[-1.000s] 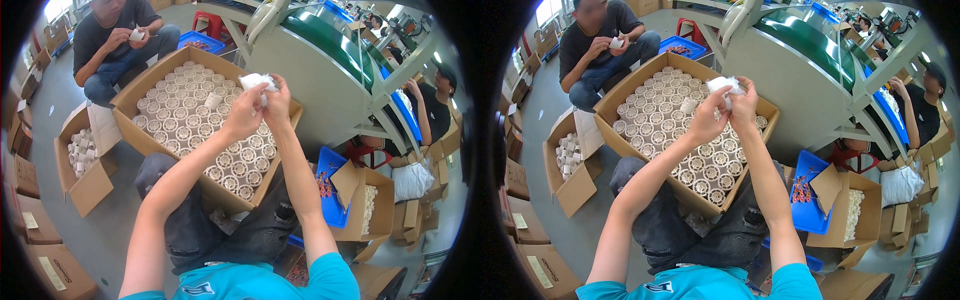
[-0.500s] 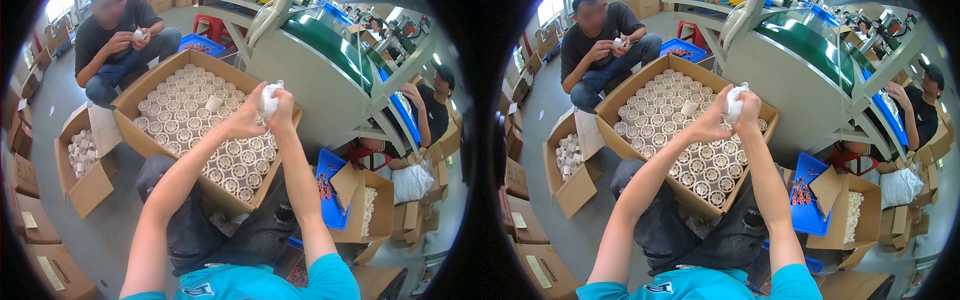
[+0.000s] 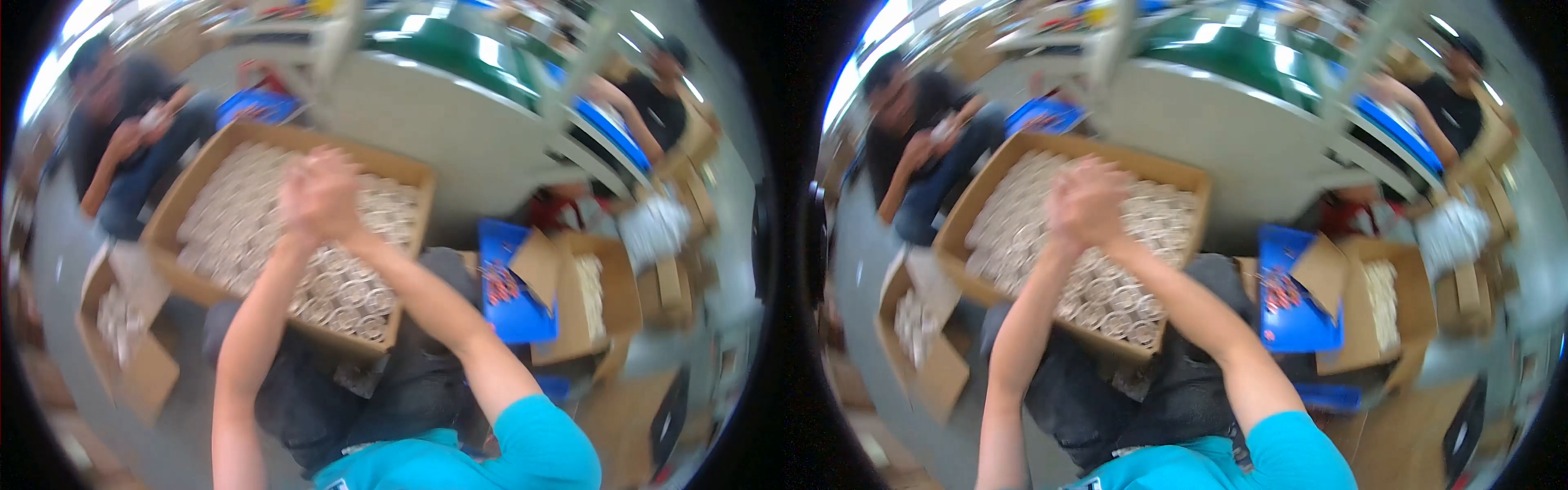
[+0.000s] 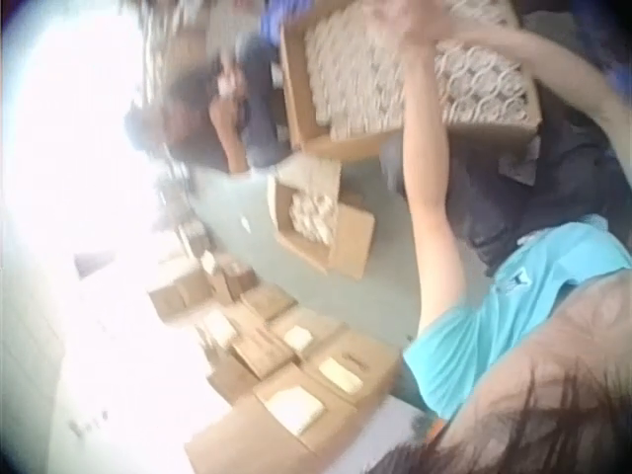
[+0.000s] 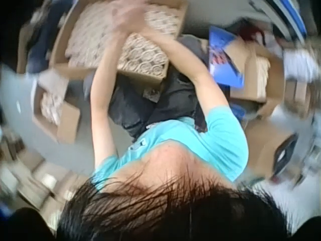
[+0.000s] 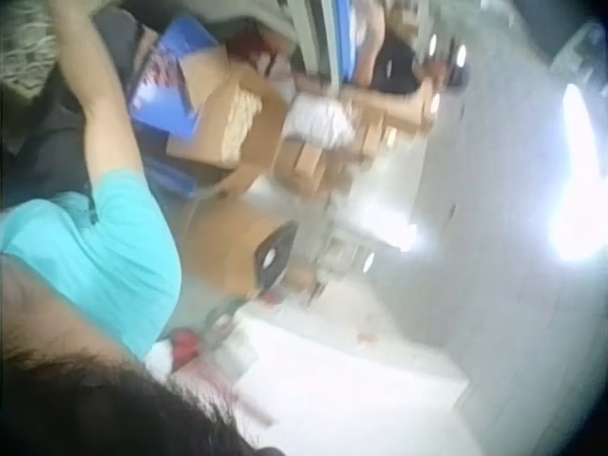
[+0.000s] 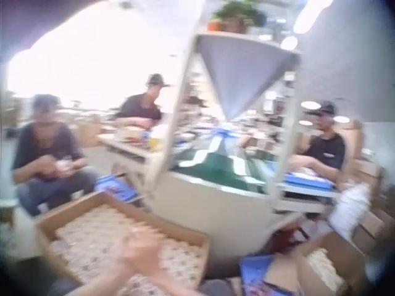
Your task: The person packs circular components by hand, placing them into plastic bags, then putting the filled bags into a cardboard box.
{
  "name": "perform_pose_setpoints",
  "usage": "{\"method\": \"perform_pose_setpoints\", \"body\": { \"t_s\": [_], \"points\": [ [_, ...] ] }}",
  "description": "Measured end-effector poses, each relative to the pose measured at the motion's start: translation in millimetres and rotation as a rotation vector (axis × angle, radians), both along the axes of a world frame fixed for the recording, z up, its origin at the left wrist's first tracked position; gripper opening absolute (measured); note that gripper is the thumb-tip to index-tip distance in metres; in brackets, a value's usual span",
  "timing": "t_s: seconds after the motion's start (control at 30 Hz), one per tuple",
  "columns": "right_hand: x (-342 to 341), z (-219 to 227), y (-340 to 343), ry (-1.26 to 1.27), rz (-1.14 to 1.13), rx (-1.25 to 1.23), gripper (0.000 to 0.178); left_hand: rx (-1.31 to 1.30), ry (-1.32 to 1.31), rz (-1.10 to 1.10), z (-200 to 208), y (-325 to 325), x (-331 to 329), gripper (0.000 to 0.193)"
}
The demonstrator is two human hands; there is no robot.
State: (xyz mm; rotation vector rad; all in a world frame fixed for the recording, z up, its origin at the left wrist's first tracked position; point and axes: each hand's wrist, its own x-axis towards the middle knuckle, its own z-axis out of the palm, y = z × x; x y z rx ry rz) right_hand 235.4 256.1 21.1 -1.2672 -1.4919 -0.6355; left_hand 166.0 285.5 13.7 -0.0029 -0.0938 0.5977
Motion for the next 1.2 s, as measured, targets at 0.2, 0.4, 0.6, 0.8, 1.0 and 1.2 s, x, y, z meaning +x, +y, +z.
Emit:
{"method": "perform_pose_setpoints", "body": {
  "t_s": [0.2, 0.4, 0.6, 0.8, 1.0, 1.2],
  "points": [
    [-41, 9, -35, 0.183, -0.125, 0.081, 0.022, 0.054, -0.565, -0.24, -77, -13, 39, 0.06],
    [-1, -3, -146, 0.482, -0.153, -0.005, 0.023, 0.449, -0.55, -0.63, -59, -68, 46, 0.06],
    [114, 9, -344, 0.451, -0.28, 0.012, 0.019, 0.933, 0.338, -0.287, 19, -120, 26, 0.056],
    [150, 151, -643, 0.122, -1.08, 0.364, 0.022, 0.803, 0.399, -0.226, -4, -35, 4, 0.051],
    [123, 258, -788, -0.134, -1.314, 0.757, 0.026, 0.708, 0.793, 0.057, -53, 24, -16, 0.049],
    [223, 234, -942, -0.55, -2.413, 0.034, 0.035, 0.773, 0.972, 0.03, -99, 45, -11, 0.054]
  ]
}}
